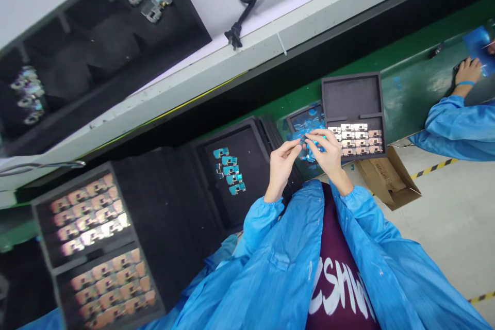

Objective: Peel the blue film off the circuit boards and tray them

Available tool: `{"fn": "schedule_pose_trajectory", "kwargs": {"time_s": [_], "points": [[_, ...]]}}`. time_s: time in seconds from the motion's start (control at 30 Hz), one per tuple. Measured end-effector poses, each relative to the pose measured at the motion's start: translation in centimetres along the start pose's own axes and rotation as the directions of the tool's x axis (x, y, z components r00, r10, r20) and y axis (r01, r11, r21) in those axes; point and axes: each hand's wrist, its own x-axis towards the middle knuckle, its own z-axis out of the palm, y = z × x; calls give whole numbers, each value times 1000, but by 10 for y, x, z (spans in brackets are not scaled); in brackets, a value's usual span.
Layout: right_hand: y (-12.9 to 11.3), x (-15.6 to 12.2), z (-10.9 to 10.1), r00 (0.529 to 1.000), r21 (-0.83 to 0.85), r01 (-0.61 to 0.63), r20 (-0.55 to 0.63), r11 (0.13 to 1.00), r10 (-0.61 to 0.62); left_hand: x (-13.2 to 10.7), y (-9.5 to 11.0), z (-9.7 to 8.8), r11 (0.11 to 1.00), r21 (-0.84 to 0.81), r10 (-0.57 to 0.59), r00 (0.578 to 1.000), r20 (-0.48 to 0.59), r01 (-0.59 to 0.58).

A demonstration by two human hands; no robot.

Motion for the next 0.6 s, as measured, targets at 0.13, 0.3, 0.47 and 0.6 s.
{"fn": "schedule_pose_trajectory", "kwargs": {"time_s": [0.13,0.3,0.47,0.6], "points": [[0,-3,-3,997,-87,71,-35,994,-74,1,-5,-2,972,-162,-162,984,67,171],[-1,-11,-12,943,-341,330,85,881,-320,6,-15,-6,887,-327,-287,945,159,325],[0,-20,-17,920,-346,391,170,853,-353,13,-23,-11,804,-420,-352,906,235,421],[0,-29,-18,895,-321,444,196,836,-400,21,-33,-14,758,-473,-385,893,231,449]]}}
